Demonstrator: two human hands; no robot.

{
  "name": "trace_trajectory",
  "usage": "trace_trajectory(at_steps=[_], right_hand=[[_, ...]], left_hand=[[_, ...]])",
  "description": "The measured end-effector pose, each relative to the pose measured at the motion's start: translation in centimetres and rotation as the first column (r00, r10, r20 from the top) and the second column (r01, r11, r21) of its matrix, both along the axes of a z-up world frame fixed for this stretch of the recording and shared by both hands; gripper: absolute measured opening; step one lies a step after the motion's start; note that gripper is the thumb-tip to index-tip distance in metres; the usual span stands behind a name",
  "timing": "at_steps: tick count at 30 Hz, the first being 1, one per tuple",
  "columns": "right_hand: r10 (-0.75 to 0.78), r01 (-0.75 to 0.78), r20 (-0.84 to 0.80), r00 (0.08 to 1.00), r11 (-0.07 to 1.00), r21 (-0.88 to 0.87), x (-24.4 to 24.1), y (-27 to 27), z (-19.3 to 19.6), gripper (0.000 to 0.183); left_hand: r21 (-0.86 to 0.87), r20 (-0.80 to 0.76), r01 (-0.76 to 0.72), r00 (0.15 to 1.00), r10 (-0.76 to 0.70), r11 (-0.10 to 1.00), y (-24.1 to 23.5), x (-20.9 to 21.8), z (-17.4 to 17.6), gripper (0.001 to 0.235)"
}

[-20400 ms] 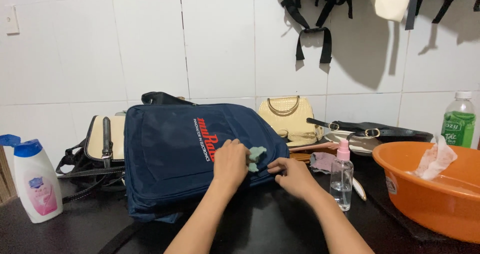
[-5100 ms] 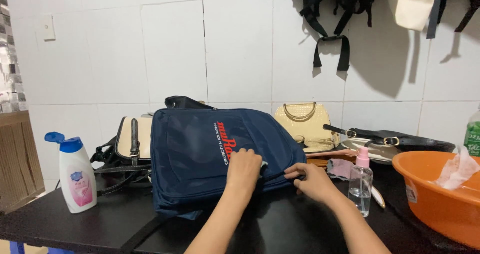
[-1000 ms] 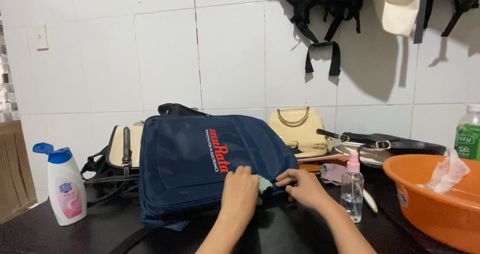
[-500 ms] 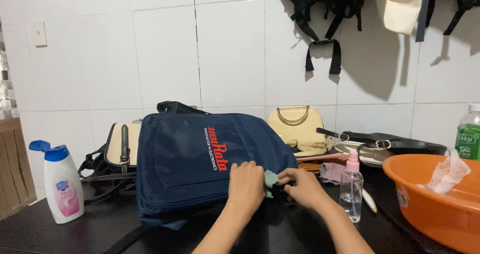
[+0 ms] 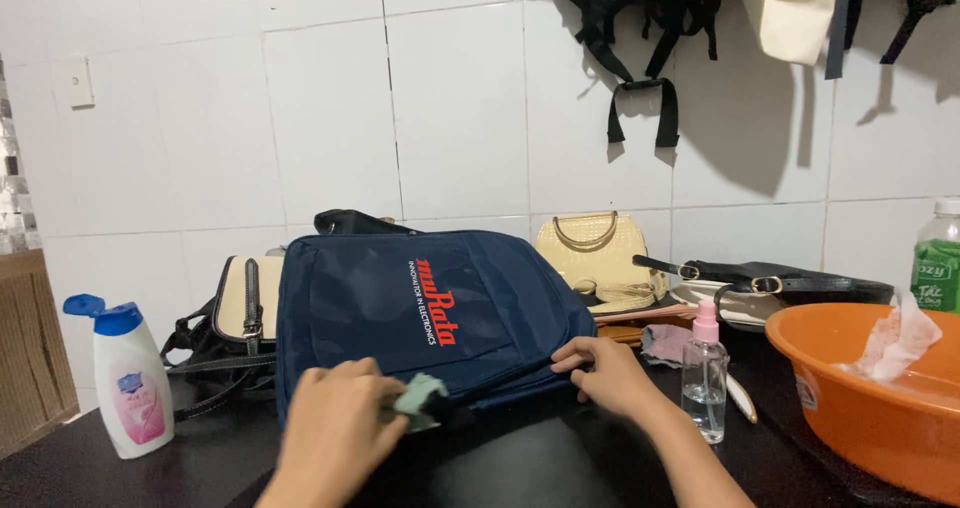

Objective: Wiping the front surface of a blue bag with a cloth to clean it.

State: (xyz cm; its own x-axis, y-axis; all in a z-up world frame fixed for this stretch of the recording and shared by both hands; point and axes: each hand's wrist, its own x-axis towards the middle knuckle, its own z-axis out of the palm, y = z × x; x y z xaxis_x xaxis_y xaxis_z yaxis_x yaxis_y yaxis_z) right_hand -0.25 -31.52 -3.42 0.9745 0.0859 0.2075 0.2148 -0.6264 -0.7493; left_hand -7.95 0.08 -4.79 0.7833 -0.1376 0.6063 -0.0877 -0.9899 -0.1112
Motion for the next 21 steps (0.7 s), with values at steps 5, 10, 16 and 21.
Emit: trace_trajectory(at_steps=[5,10,16,21], right_hand=[[0.006,-0.006,-0.001,1.0,1.0,-0.007,0.4,-0.1,-0.1,0.041],[0.001,0.0,-0.011,1.0,1.0,0.025,-0.1,0.1,0.1,0.04],[-0.014,0.013,-0.027,1.0,1.0,-0.014,-0.3,0.2,0.4,0.044],[-0.03,0.03,-0.015,0.999,1.0,-0.009,-0.1,0.3,0.2,0.041]], left_hand=[[-0.041,-0.055,-0.128,0.99,0.126,0.991,5.3,-3.1,0.1,0.031],[-0.17,-0.041,-0.224,0.975,0.22,0.96,7.9,-5.2,-0.3,0.034],[-0.196,-0.034,-0.163,0.987,0.16,0.967,9.0,-4.4,-1.2,0.037],[-0.153,-0.02,-0.125,0.992,0.123,0.98,9.0,-4.0,-1.4,0.039]])
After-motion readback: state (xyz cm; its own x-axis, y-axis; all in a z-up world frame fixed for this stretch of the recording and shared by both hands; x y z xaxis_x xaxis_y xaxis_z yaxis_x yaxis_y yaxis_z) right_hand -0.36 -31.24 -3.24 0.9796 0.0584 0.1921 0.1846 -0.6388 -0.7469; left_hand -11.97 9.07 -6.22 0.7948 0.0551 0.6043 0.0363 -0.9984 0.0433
